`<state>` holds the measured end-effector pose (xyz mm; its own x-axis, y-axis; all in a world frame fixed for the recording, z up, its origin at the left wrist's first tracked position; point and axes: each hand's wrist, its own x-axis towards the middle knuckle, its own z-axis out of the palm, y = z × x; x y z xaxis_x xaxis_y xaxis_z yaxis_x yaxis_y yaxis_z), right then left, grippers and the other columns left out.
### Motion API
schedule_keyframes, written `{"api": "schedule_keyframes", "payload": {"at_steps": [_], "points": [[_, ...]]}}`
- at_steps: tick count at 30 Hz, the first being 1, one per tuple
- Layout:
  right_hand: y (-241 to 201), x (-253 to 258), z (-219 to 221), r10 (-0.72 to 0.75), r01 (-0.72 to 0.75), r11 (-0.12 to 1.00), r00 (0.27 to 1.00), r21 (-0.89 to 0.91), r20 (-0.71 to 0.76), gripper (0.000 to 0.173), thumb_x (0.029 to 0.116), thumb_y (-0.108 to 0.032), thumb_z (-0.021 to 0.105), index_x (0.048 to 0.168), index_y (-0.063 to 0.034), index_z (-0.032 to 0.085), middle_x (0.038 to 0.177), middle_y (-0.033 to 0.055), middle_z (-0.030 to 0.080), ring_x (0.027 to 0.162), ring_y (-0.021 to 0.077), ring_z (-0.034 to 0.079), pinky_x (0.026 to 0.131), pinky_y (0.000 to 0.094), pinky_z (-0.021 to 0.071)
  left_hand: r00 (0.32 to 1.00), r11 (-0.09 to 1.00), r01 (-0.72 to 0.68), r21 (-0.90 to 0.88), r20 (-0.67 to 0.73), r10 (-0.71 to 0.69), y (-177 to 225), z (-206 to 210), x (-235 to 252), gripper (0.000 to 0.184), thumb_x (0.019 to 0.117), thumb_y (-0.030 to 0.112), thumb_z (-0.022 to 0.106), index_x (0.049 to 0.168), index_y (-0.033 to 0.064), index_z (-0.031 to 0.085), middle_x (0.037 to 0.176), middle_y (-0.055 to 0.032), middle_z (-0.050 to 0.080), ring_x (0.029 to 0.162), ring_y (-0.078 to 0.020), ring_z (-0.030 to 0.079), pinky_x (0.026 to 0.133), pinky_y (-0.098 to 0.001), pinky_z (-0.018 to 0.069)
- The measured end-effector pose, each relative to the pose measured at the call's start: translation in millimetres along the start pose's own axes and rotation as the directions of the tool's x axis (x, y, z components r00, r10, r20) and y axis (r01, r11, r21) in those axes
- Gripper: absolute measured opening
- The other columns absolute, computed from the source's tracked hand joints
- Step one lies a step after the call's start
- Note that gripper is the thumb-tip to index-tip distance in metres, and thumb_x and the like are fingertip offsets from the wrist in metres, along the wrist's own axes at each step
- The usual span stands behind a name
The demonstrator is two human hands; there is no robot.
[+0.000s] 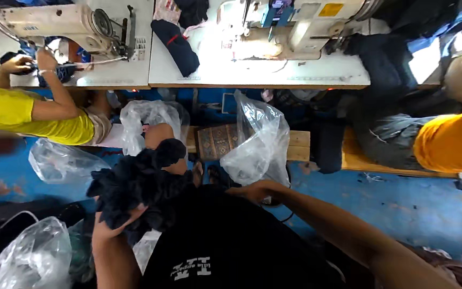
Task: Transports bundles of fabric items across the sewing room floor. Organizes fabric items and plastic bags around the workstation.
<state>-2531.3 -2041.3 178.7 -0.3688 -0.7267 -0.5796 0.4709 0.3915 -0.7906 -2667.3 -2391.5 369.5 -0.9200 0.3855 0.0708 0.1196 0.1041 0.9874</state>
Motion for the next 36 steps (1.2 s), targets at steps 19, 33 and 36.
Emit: {"api": "schedule_keyframes", "payload": {"at_steps": [19, 33, 36], "points": [[24.3, -38.6, -40.8, -0.164, 0.355, 0.848, 0.882, 0.394, -0.442, 0.084, 0.0799, -0.015, 0.076, 0.152, -0.0012, 0.036, 0.141, 0.0133, 0.055, 0.122, 0.0143, 0.059, 0.101, 0.0354, 0.0525, 0.985, 0.981, 0.126, 0.15, 0.102, -0.143, -32.0, 77.3, 224.3, 0.069, 0.0729, 0.007, 0.084, 0.134, 0.0097, 0.052, 0.113, 0.0078, 0.069, 0.102, 0.0011, 0.066, 0.091, -0.024, 0.0573], [-12.5, -26.3, -193.6, 0.236, 0.312, 0.561, 0.828, 0.767, -0.509, 0.063, 0.0913, 0.01, 0.061, 0.149, -0.0033, 0.039, 0.129, 0.0226, 0.059, 0.109, 0.0322, 0.063, 0.088, 0.0512, 0.0553, 0.941, 0.594, -0.243, 0.767, 0.335, -0.048, -276.5, 256.4, 618.5, 0.075, 0.0803, 0.034, 0.086, 0.134, -0.0095, 0.058, 0.13, -0.0298, 0.063, 0.125, -0.0392, 0.062, 0.11, -0.0539, 0.0462], [-35.4, -11.4, -213.4, 0.288, 0.274, 0.44, 0.859, 0.855, -0.423, 0.069, 0.0918, 0.01, 0.063, 0.153, -0.0034, 0.033, 0.129, 0.0269, 0.057, 0.108, 0.039, 0.063, 0.085, 0.0568, 0.0551, 0.864, 0.488, -0.344, 0.802, 0.474, -0.169, -315.6, 278.2, 646.9, 0.076, 0.0805, 0.036, 0.086, 0.136, -0.0072, 0.058, 0.143, -0.0307, 0.054, 0.13, -0.0418, 0.058, 0.11, -0.0546, 0.0467]]}}
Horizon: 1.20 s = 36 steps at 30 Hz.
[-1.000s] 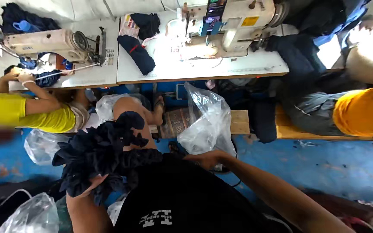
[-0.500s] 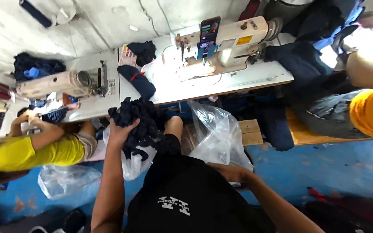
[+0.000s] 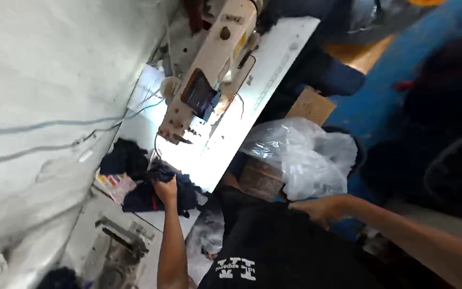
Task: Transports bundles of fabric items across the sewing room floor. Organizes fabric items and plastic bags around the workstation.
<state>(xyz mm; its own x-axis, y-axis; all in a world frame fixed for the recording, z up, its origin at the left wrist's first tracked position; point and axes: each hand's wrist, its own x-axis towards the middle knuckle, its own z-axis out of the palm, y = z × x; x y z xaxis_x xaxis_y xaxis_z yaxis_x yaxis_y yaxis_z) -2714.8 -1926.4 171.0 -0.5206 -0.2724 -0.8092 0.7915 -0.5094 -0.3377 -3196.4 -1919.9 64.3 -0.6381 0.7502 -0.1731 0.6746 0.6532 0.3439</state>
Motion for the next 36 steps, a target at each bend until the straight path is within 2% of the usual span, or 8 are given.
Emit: {"api": "schedule_keyframes", "payload": {"at_steps": [6, 13, 19, 25, 28, 30, 33, 36], "points": [[-48.4, 11.9, 41.1, 0.079, -0.087, 0.984, 0.995, 0.157, 0.058, 0.08, 0.0939, 0.007, 0.064, 0.159, -0.0061, 0.019, 0.145, 0.028, 0.047, 0.125, 0.0453, 0.055, 0.093, 0.0634, 0.0513, 0.994, 0.993, 0.03, 0.111, 0.1, -0.041, 1.3, 24.2, 20.4, 0.077, 0.0798, 0.023, 0.084, 0.143, -0.0064, 0.052, 0.155, -0.0326, 0.039, 0.132, -0.0435, 0.055, 0.105, -0.0513, 0.0503], [-76.1, 26.4, 75.0, 0.101, -0.116, 0.981, 0.99, 0.156, 0.1, 0.07, 0.0929, 0.004, 0.068, 0.152, 0.0005, 0.031, 0.133, 0.0297, 0.055, 0.109, 0.0429, 0.061, 0.086, 0.0599, 0.0517, 0.99, 0.988, 0.03, 0.153, 0.135, -0.051, -2.5, 27.8, 20.1, 0.083, 0.082, 0.025, 0.084, 0.148, -0.0067, 0.044, 0.155, -0.0337, 0.037, 0.134, -0.0429, 0.053, 0.106, -0.0498, 0.0494], [-78.8, 30.8, 84.5, 0.013, -0.018, 0.969, 1.0, 0.245, 0.019, 0.053, 0.0996, -0.02, 0.069, 0.141, 0.0053, 0.048, 0.128, 0.0295, 0.06, 0.109, 0.0451, 0.063, 0.089, 0.064, 0.0508, 0.988, 0.993, 0.016, 0.117, 0.149, -0.033, -2.3, 23.7, 17.0, 0.092, 0.0847, 0.029, 0.081, 0.153, -0.0093, 0.032, 0.156, -0.0335, 0.035, 0.142, -0.0422, 0.044, 0.114, -0.0489, 0.0425], [-116.8, 20.5, 84.5, 0.029, -0.029, 0.992, 1.0, 0.12, -0.002, 0.045, 0.1009, -0.012, 0.065, 0.139, 0.0047, 0.049, 0.112, 0.0249, 0.064, 0.091, 0.0352, 0.066, 0.079, 0.0551, 0.055, 0.991, 0.995, 0.047, 0.089, 0.12, -0.058, -6.0, 29.0, 13.7, 0.105, 0.0837, 0.033, 0.082, 0.158, -0.0079, 0.02, 0.156, -0.0319, 0.037, 0.138, -0.0405, 0.05, 0.111, -0.048, 0.0462], [-130.0, 12.1, 87.4, 0.07, -0.066, 0.996, 0.996, 0.063, -0.062, 0.044, 0.0997, -0.014, 0.067, 0.138, 0.0014, 0.052, 0.1, 0.0211, 0.066, 0.08, 0.0311, 0.066, 0.076, 0.0511, 0.0554, 0.994, 0.996, 0.019, 0.092, 0.108, -0.029, -3.9, 30.7, 13.3, 0.102, 0.0851, 0.034, 0.081, 0.157, -0.0086, 0.023, 0.155, -0.0313, 0.038, 0.139, -0.0396, 0.049, 0.112, -0.0463, 0.0454], [-126.2, 15.2, 88.9, -0.016, 0.008, 0.999, 0.99, -0.054, -0.141, 0.045, 0.0968, -0.022, 0.072, 0.132, 0.0012, 0.057, 0.099, 0.0209, 0.067, 0.083, 0.0336, 0.067, 0.077, 0.0547, 0.0553, 0.996, 0.996, 0.002, 0.089, 0.092, -0.011, -8.1, 30.9, 12.3, 0.101, 0.0852, 0.035, 0.081, 0.156, -0.0096, 0.024, 0.156, -0.032, 0.037, 0.14, -0.0399, 0.047, 0.113, -0.0459, 0.0443], [-113.1, 19.5, 76.3, -0.24, 0.164, 0.961, 0.897, -0.225, -0.371, 0.047, 0.0965, -0.03, 0.072, 0.131, -0.0002, 0.062, 0.114, 0.0232, 0.069, 0.105, 0.0387, 0.067, 0.093, 0.0615, 0.0511, 0.997, 0.998, -0.009, 0.069, 0.077, 0.004, -11.6, 32.3, 11.4, 0.102, 0.0839, 0.037, 0.081, 0.156, -0.0102, 0.025, 0.156, -0.0321, 0.038, 0.141, -0.0393, 0.047, 0.114, -0.045, 0.0432], [-103.2, 21.3, 44.9, -0.293, 0.222, 0.956, 0.7, -0.191, -0.651, 0.038, 0.1018, -0.024, 0.065, 0.13, 0.0005, 0.061, 0.113, 0.0199, 0.069, 0.101, 0.03, 0.069, 0.095, 0.051, 0.054, 0.997, 0.997, -0.007, 0.078, 0.074, 0.002, -8.5, 33.1, 14.2, 0.103, 0.0844, 0.038, 0.08, 0.156, -0.0104, 0.024, 0.155, -0.032, 0.039, 0.141, -0.0382, 0.047, 0.115, -0.0439, 0.0431]]}}
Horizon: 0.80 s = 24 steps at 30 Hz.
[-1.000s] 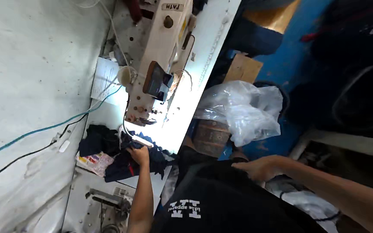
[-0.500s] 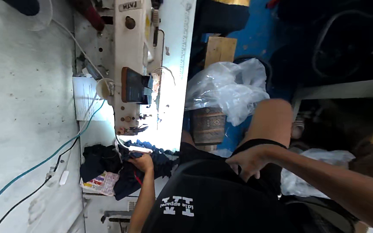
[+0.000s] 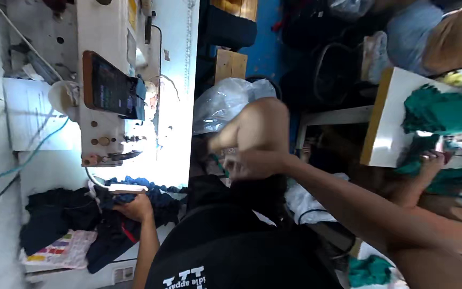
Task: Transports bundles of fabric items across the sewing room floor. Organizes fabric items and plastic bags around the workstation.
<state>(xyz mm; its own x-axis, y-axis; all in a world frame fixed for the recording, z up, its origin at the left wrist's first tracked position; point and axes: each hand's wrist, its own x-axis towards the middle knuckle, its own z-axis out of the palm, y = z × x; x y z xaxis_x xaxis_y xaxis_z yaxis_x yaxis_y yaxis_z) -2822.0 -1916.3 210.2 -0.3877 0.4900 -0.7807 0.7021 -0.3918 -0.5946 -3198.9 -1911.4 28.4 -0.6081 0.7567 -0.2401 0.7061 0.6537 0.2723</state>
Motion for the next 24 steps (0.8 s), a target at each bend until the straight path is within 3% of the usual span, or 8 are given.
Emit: {"api": "schedule_keyframes", "payload": {"at_steps": [2, 7, 10, 14, 16, 18, 19, 24], "points": [[21.1, 16.3, -19.8, -0.024, -0.007, 0.991, 0.973, -0.134, -0.23, 0.035, 0.0993, -0.024, 0.066, 0.126, -0.0012, 0.064, 0.107, 0.0178, 0.071, 0.095, 0.029, 0.071, 0.089, 0.0506, 0.057, 1.0, 1.0, 0.011, 0.012, -0.001, -0.011, 2.6, -1.8, -1.9, 0.104, 0.0844, 0.038, 0.08, 0.156, -0.0108, 0.023, 0.155, -0.0314, 0.039, 0.142, -0.0369, 0.047, 0.115, -0.0421, 0.0424], [78.4, 72.0, -84.2, 0.087, -0.221, 0.947, 0.875, -0.234, -0.476, 0.052, 0.0934, -0.031, 0.074, 0.135, -0.0026, 0.058, 0.131, 0.0229, 0.062, 0.121, 0.0395, 0.061, 0.103, 0.0579, 0.0495, 0.999, 1.0, 0.017, 0.013, -0.036, -0.016, -0.2, 1.4, 1.0, 0.103, 0.0834, 0.035, 0.079, 0.156, -0.0111, 0.023, 0.154, -0.0318, 0.041, 0.139, -0.0368, 0.05, 0.114, -0.0421, 0.0439], [126.5, 121.1, -108.5, 0.158, -0.381, 0.866, 0.823, -0.324, -0.546, 0.095, 0.0776, -0.041, 0.087, 0.155, -0.0095, 0.041, 0.154, 0.0275, 0.041, 0.137, 0.052, 0.042, 0.1, 0.0699, 0.0445, 0.999, 0.999, 0.011, 0.03, -0.049, -0.01, 0.2, 3.6, 2.1, 0.101, 0.0831, 0.035, 0.08, 0.154, -0.0128, 0.026, 0.153, -0.0336, 0.041, 0.139, -0.039, 0.05, 0.114, -0.0422, 0.0436], [170.7, 190.4, -107.2, 0.333, -0.506, 0.82, 0.802, -0.268, -0.496, 0.141, 0.0607, -0.045, 0.098, 0.167, -0.0239, 0.008, 0.172, 0.0198, 0.0, 0.154, 0.0537, 0.01, 0.11, 0.0833, 0.0187, 0.998, 1.0, -0.016, 0.0, -0.06, 0.016, -1.3, 4.1, 0.2, 0.103, 0.0848, 0.036, 0.082, 0.153, -0.0162, 0.025, 0.152, -0.037, 0.04, 0.14, -0.0425, 0.047, 0.117, -0.0427, 0.0402], [187.1, 221.5, -108.9, 0.329, -0.517, 0.81, 0.791, -0.276, -0.515, 0.132, 0.0651, -0.036, 0.097, 0.167, -0.0211, 0.014, 0.168, 0.0252, 0.018, 0.148, 0.0569, 0.024, 0.108, 0.0848, 0.0182, 0.995, 0.999, -0.032, -0.011, -0.093, 0.031, -2.3, 8.9, 2.5, 0.102, 0.0852, 0.035, 0.082, 0.152, -0.0169, 0.026, 0.151, -0.0376, 0.04, 0.14, -0.0427, 0.048, 0.116, -0.0421, 0.0403], [201.6, 236.6, -108.9, 0.298, -0.527, 0.769, 0.796, -0.361, -0.526, 0.096, 0.0736, -0.019, 0.088, 0.155, -0.0114, 0.039, 0.143, 0.0317, 0.052, 0.129, 0.0571, 0.049, 0.104, 0.0817, 0.0292, 0.992, 0.999, -0.043, -0.013, -0.12, 0.041, -8.0, 12.3, 3.3, 0.102, 0.0844, 0.035, 0.082, 0.152, -0.0167, 0.026, 0.151, -0.0367, 0.041, 0.141, -0.041, 0.047, 0.118, -0.0403, 0.0388], [207.7, 238.2, -113.3, 0.31, -0.544, 0.739, 0.798, -0.397, -0.516, 0.083, 0.0768, -0.014, 0.083, 0.15, -0.0094, 0.045, 0.133, 0.0317, 0.059, 0.123, 0.0562, 0.055, 0.101, 0.0802, 0.0334, 0.99, 0.999, -0.051, -0.008, -0.131, 0.05, -10.3, 13.1, 2.4, 0.101, 0.0843, 0.035, 0.082, 0.152, -0.0171, 0.027, 0.15, -0.0366, 0.043, 0.141, -0.0409, 0.048, 0.118, -0.0405, 0.0387], [243.0, 220.9, -181.3, 0.349, -0.669, 0.647, 0.687, -0.367, -0.637, 0.07, 0.085, -0.011, 0.076, 0.149, -0.0037, 0.048, 0.13, 0.0393, 0.057, 0.119, 0.0639, 0.054, 0.087, 0.0808, 0.0435, 0.982, 0.999, -0.038, 0.0, -0.184, 0.037, -11.6, 20.5, 4.4, 0.099, 0.0838, 0.038, 0.083, 0.15, -0.0164, 0.033, 0.148, -0.0337, 0.048, 0.14, -0.039, 0.05, 0.118, -0.0428, 0.0384]]}}
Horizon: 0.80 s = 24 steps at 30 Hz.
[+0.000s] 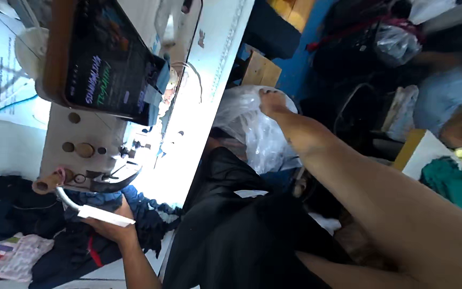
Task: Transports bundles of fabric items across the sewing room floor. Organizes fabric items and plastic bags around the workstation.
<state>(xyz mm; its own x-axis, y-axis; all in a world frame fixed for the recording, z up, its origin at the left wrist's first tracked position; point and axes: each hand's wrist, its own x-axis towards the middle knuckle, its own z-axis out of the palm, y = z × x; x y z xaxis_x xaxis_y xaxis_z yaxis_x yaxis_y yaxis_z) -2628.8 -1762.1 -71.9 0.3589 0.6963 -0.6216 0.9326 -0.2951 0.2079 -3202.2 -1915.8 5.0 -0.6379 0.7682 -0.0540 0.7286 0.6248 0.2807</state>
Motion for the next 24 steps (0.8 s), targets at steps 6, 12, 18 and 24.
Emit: {"api": "schedule_keyframes", "payload": {"at_steps": [6, 12, 18, 24], "points": [[75.7, 48.0, -41.5, 0.021, -0.034, 0.992, 0.995, -0.125, -0.099, 0.059, 0.0822, -0.006, 0.077, 0.137, 0.0005, 0.056, 0.123, 0.0395, 0.06, 0.107, 0.0646, 0.059, 0.074, 0.0823, 0.0455, 0.998, 0.998, 0.054, 0.01, 0.027, -0.054, -9.1, 11.5, 4.6, 0.095, 0.0827, 0.039, 0.083, 0.147, -0.0147, 0.038, 0.142, -0.034, 0.053, 0.135, -0.0418, 0.054, 0.115, -0.0503, 0.0405], [58.7, 102.8, -48.9, -0.078, 0.127, 0.982, 0.949, -0.142, 0.306, 0.074, 0.09, -0.013, 0.078, 0.15, 0.009, 0.041, 0.137, 0.0387, 0.055, 0.127, 0.0542, 0.054, 0.104, 0.0699, 0.0416, 0.992, 0.993, 0.119, -0.018, 0.047, -0.118, 11.1, -5.2, 9.0, 0.078, 0.0827, 0.036, 0.083, 0.14, -0.0072, 0.052, 0.137, -0.034, 0.056, 0.124, -0.0488, 0.059, 0.104, -0.0632, 0.0464], [49.4, 154.8, -49.3, 0.03, 0.155, 0.933, 0.866, -0.326, 0.5, 0.059, 0.0976, -0.032, 0.071, 0.141, 0.0035, 0.051, 0.123, 0.0311, 0.062, 0.104, 0.0415, 0.064, 0.09, 0.0586, 0.052, 0.988, 0.985, 0.139, -0.102, 0.076, -0.132, 3.5, -14.9, 10.4, 0.084, 0.0797, 0.056, 0.078, 0.145, 0.0077, 0.055, 0.157, -0.0236, 0.041, 0.133, -0.041, 0.054, 0.104, -0.0606, 0.0492], [40.4, 112.8, -107.2, -0.248, 0.351, 0.886, 0.911, -0.304, 0.329, 0.066, 0.0976, -0.046, 0.067, 0.131, 0.0104, 0.06, 0.124, 0.0346, 0.063, 0.111, 0.0482, 0.063, 0.096, 0.0661, 0.0492, 0.991, 0.903, -0.088, -0.421, -0.127, 0.038, -2.5, -45.2, 4.1, 0.08, 0.0802, 0.045, 0.084, 0.142, 0.0021, 0.056, 0.142, -0.0171, 0.06, 0.136, -0.0244, 0.054, 0.117, -0.0425, 0.0407]]}}
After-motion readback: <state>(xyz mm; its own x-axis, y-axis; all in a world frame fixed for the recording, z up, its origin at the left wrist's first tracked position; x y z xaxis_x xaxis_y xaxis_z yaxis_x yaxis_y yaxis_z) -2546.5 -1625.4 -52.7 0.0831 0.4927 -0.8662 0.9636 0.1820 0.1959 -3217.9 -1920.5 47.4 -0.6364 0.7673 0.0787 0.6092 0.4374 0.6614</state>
